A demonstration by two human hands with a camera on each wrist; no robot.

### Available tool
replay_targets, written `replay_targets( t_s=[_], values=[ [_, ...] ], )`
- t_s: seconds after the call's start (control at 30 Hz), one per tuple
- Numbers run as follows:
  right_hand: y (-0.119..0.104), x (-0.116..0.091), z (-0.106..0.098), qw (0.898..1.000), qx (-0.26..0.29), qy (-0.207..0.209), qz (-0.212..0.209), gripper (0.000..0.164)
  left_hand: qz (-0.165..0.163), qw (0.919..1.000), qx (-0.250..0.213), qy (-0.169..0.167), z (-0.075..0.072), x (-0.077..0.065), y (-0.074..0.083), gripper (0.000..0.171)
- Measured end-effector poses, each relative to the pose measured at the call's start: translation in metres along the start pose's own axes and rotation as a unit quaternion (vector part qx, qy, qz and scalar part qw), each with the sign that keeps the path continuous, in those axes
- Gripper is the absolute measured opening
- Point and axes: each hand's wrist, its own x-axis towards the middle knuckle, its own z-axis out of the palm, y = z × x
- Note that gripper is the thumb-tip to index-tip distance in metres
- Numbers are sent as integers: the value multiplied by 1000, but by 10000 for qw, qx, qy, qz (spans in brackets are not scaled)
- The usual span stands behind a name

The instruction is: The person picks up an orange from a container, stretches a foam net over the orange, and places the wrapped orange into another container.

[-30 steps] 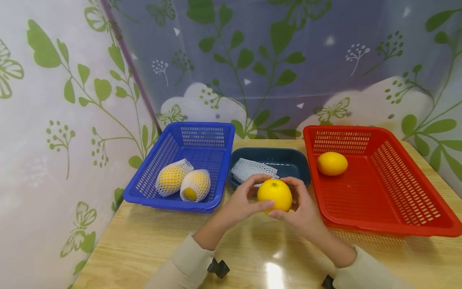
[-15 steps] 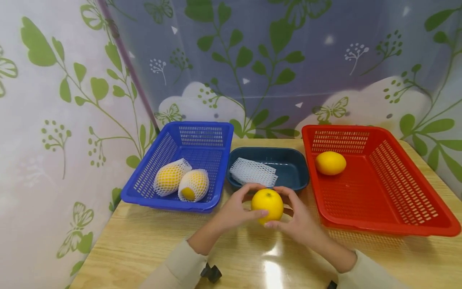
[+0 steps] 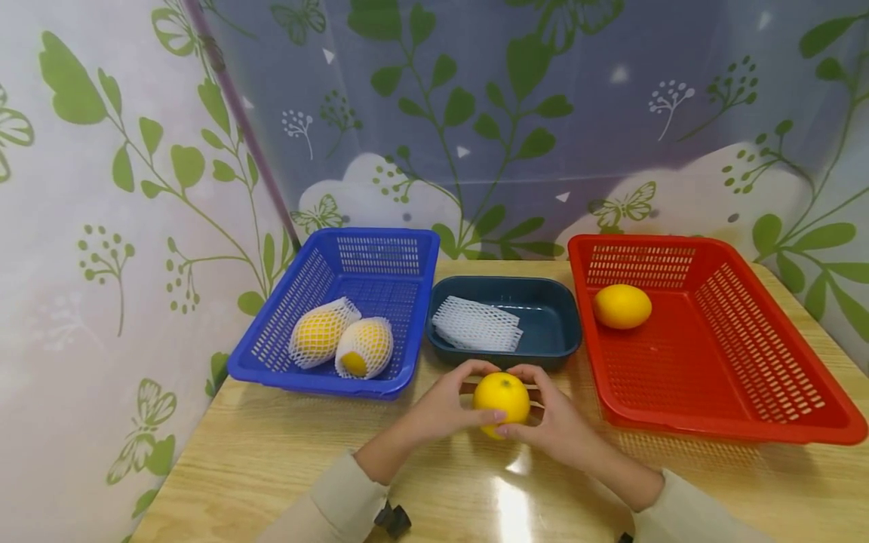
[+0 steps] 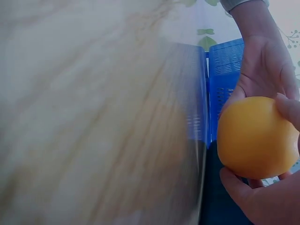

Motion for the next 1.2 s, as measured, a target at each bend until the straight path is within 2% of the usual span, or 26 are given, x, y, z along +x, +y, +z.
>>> replay_targets(
  t_s=[0.27, 0.43, 0.9, 1.2],
  values=[
    [6, 1, 2, 9994, -313, -138, -96, 73, -5, 9999, 90, -105, 2, -2, -5, 53],
    [9, 1, 2, 9992, -308, -208, -121, 73, -55, 9998, 73, -173, 3, -3, -7, 54],
    [9, -1, 3, 9974, -393, -313, -526, 72, -95, 9988, -24, -482, 0, -5, -10, 60],
    [-4, -9, -9, 9966, -574, -348, -477, 74, -70, 9984, -81, -560, 4, -2, -8, 58]
  ],
)
